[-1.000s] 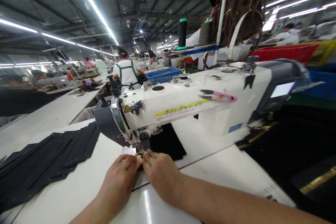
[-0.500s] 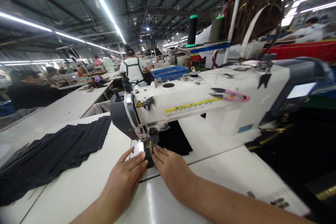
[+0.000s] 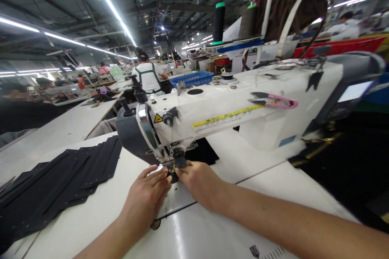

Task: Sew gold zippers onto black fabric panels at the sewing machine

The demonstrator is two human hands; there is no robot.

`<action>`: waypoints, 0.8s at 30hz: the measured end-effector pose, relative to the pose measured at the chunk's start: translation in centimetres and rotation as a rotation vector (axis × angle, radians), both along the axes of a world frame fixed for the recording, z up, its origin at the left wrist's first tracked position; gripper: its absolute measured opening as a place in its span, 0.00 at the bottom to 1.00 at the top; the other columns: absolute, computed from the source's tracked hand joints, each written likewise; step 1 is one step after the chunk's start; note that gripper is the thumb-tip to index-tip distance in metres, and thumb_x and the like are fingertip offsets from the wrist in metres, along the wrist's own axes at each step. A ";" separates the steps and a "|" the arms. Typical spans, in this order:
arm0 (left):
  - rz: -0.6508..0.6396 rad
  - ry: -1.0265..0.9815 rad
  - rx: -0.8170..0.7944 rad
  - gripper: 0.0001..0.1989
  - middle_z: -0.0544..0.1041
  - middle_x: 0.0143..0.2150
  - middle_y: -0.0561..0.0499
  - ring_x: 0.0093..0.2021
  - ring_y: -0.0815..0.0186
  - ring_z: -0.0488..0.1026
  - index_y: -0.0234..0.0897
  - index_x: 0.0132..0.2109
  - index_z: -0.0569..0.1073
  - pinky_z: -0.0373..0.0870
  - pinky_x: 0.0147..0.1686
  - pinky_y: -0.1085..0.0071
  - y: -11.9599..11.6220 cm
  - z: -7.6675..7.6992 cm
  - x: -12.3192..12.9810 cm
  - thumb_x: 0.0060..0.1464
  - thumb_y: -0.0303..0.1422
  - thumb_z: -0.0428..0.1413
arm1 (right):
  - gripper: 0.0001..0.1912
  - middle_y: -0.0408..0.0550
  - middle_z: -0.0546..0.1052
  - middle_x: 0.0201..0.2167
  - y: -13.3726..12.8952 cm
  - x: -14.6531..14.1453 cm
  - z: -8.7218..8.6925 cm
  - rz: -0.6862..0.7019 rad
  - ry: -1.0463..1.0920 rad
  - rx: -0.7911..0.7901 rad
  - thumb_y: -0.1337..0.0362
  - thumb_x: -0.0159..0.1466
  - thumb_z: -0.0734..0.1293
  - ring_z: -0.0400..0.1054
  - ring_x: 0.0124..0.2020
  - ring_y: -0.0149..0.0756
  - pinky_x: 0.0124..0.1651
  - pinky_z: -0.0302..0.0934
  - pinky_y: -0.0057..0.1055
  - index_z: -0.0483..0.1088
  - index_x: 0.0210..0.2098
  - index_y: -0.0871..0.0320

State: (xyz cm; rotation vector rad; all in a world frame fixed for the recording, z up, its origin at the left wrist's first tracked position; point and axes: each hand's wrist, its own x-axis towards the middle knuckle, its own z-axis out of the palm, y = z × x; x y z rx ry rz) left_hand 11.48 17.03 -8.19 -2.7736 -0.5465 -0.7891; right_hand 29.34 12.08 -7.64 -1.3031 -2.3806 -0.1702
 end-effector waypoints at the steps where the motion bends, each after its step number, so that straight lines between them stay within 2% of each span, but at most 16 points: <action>1: 0.006 0.002 -0.005 0.11 0.77 0.39 0.45 0.43 0.62 0.73 0.34 0.36 0.72 0.69 0.46 0.59 0.0 0.1 0.1 0.59 0.26 0.45 | 0.10 0.54 0.75 0.40 0.0 0.0 0.0 -0.002 0.001 -0.009 0.78 0.59 0.60 0.71 0.39 0.39 0.39 0.68 0.31 0.69 0.39 0.66; 7: 0.011 -0.015 -0.008 0.10 0.77 0.37 0.46 0.41 0.63 0.74 0.33 0.34 0.71 0.69 0.45 0.61 -0.4 0.5 0.2 0.58 0.24 0.46 | 0.11 0.54 0.75 0.41 0.1 0.1 0.0 0.008 0.025 -0.001 0.77 0.60 0.59 0.70 0.40 0.39 0.39 0.67 0.32 0.68 0.41 0.66; 13: 0.016 -0.016 -0.042 0.06 0.77 0.38 0.46 0.42 0.63 0.73 0.33 0.34 0.71 0.67 0.47 0.62 -0.1 0.1 0.1 0.56 0.25 0.49 | 0.10 0.54 0.75 0.41 0.4 0.1 -0.7 0.015 0.067 0.054 0.77 0.60 0.59 0.70 0.41 0.38 0.41 0.66 0.31 0.69 0.38 0.64; 19: 0.025 0.000 -0.077 0.04 0.77 0.37 0.47 0.40 0.63 0.73 0.33 0.33 0.71 0.66 0.46 0.62 0.2 0.3 0.1 0.51 0.22 0.53 | 0.10 0.53 0.75 0.40 0.5 0.2 -0.7 -0.002 0.065 -0.008 0.75 0.61 0.58 0.69 0.41 0.37 0.42 0.65 0.32 0.69 0.39 0.63; 24: 0.027 -0.017 -0.063 0.05 0.77 0.36 0.48 0.39 0.64 0.74 0.34 0.32 0.71 0.67 0.46 0.63 0.2 0.3 0.1 0.52 0.22 0.53 | 0.11 0.52 0.75 0.40 0.5 -0.1 -0.5 -0.009 0.049 0.003 0.75 0.61 0.58 0.69 0.41 0.36 0.43 0.64 0.30 0.69 0.39 0.62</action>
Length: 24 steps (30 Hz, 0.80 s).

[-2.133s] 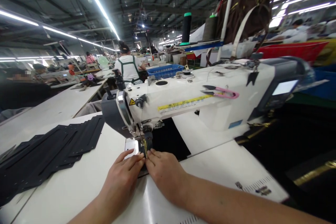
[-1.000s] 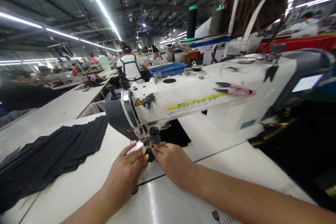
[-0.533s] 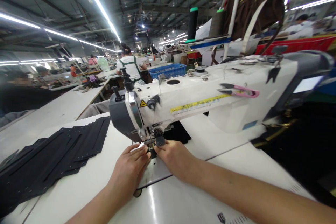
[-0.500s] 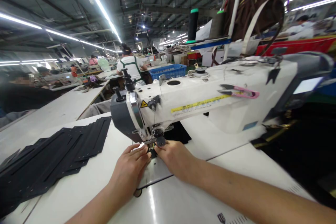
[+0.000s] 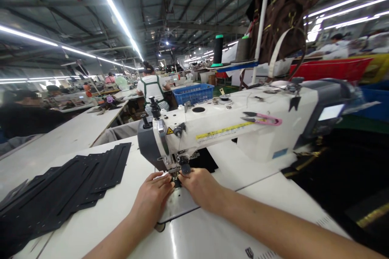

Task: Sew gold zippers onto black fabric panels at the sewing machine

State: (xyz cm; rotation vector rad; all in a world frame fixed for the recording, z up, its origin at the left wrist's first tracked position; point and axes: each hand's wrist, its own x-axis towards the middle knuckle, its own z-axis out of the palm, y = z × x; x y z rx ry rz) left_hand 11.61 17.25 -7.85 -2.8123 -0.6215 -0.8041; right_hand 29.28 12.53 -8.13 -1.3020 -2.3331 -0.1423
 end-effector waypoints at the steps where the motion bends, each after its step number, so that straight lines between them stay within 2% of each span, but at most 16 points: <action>1: 0.002 -0.005 0.006 0.05 0.77 0.36 0.48 0.39 0.64 0.74 0.34 0.32 0.71 0.67 0.45 0.64 0.0 -0.1 0.0 0.52 0.22 0.53 | 0.11 0.52 0.74 0.40 0.0 -0.1 -0.1 -0.005 -0.004 0.006 0.75 0.61 0.58 0.69 0.41 0.35 0.43 0.64 0.29 0.69 0.39 0.62; 4: 0.019 -0.022 0.026 0.05 0.77 0.35 0.49 0.39 0.65 0.74 0.34 0.32 0.71 0.68 0.45 0.64 0.1 -0.2 0.1 0.52 0.22 0.53 | 0.11 0.50 0.74 0.39 0.1 -0.3 -0.1 -0.012 -0.029 0.019 0.75 0.61 0.58 0.69 0.41 0.33 0.43 0.62 0.27 0.68 0.39 0.62; 7: 0.034 -0.030 0.040 0.05 0.77 0.35 0.49 0.38 0.65 0.74 0.34 0.31 0.71 0.68 0.43 0.65 0.1 0.0 -0.1 0.51 0.21 0.54 | 0.08 0.47 0.74 0.39 0.2 0.7 0.5 -0.036 -0.083 0.014 0.71 0.61 0.60 0.68 0.40 0.32 0.42 0.61 0.26 0.68 0.38 0.59; 10: 0.059 -0.030 0.047 0.06 0.76 0.33 0.48 0.36 0.64 0.74 0.34 0.30 0.71 0.69 0.40 0.63 -0.4 0.7 -0.2 0.50 0.21 0.54 | 0.06 0.53 0.72 0.39 -0.3 2.7 1.6 -0.160 -0.149 0.011 0.68 0.60 0.62 0.66 0.41 0.39 0.42 0.60 0.33 0.68 0.36 0.61; 13: 0.073 -0.014 0.048 0.05 0.75 0.33 0.46 0.35 0.61 0.73 0.34 0.29 0.70 0.70 0.38 0.61 -2.4 1.5 0.3 0.49 0.21 0.54 | 0.05 0.58 0.72 0.33 -2.2 3.4 2.1 -0.288 -0.206 0.005 0.74 0.55 0.62 0.66 0.37 0.46 0.40 0.59 0.41 0.68 0.30 0.64; 15: 0.039 -0.004 0.034 0.04 0.74 0.38 0.44 0.40 0.58 0.71 0.33 0.34 0.71 0.70 0.40 0.59 -4.3 1.7 1.1 0.48 0.24 0.55 | 0.06 0.55 0.72 0.28 -4.4 2.5 1.9 -0.306 -0.227 -0.023 0.77 0.52 0.61 0.67 0.32 0.45 0.37 0.59 0.39 0.68 0.28 0.63; 16: 0.001 -0.005 0.022 0.08 0.74 0.41 0.43 0.43 0.57 0.70 0.33 0.38 0.70 0.69 0.43 0.58 -5.2 1.6 1.6 0.49 0.26 0.55 | 0.07 0.53 0.72 0.26 -5.8 1.8 1.7 -0.296 -0.218 -0.046 0.76 0.53 0.61 0.67 0.29 0.43 0.35 0.59 0.37 0.68 0.28 0.62; 18: -0.111 -0.017 -0.020 0.11 0.73 0.47 0.42 0.48 0.58 0.69 0.32 0.44 0.69 0.67 0.48 0.59 -6.7 1.0 2.3 0.51 0.27 0.54 | 0.08 0.50 0.74 0.27 -8.7 0.6 1.3 -0.239 -0.101 -0.138 0.74 0.57 0.58 0.68 0.26 0.40 0.29 0.58 0.32 0.68 0.32 0.61; 20: -0.187 -0.053 -0.115 0.10 0.74 0.47 0.46 0.48 0.61 0.70 0.35 0.43 0.70 0.67 0.49 0.62 -7.5 0.4 2.5 0.52 0.25 0.51 | 0.08 0.48 0.74 0.26 -11.3 0.0 1.1 -0.214 0.115 -0.302 0.73 0.58 0.57 0.69 0.25 0.37 0.26 0.57 0.28 0.67 0.32 0.60; 21: -0.180 -0.084 -0.193 0.10 0.75 0.45 0.48 0.46 0.63 0.72 0.37 0.42 0.71 0.68 0.48 0.64 -7.7 0.2 2.4 0.52 0.24 0.51 | 0.07 0.47 0.75 0.25 -12.2 -0.1 1.0 -0.222 0.245 -0.414 0.71 0.59 0.57 0.69 0.25 0.36 0.25 0.56 0.27 0.66 0.31 0.59; 24: -0.031 -0.226 -0.466 0.11 0.78 0.39 0.53 0.39 0.65 0.75 0.40 0.41 0.72 0.72 0.42 0.69 -7.5 0.4 1.9 0.52 0.25 0.51 | 0.07 0.48 0.76 0.24 -13.2 -0.3 1.2 -0.233 0.714 -0.789 0.65 0.60 0.58 0.71 0.25 0.34 0.24 0.55 0.23 0.65 0.32 0.60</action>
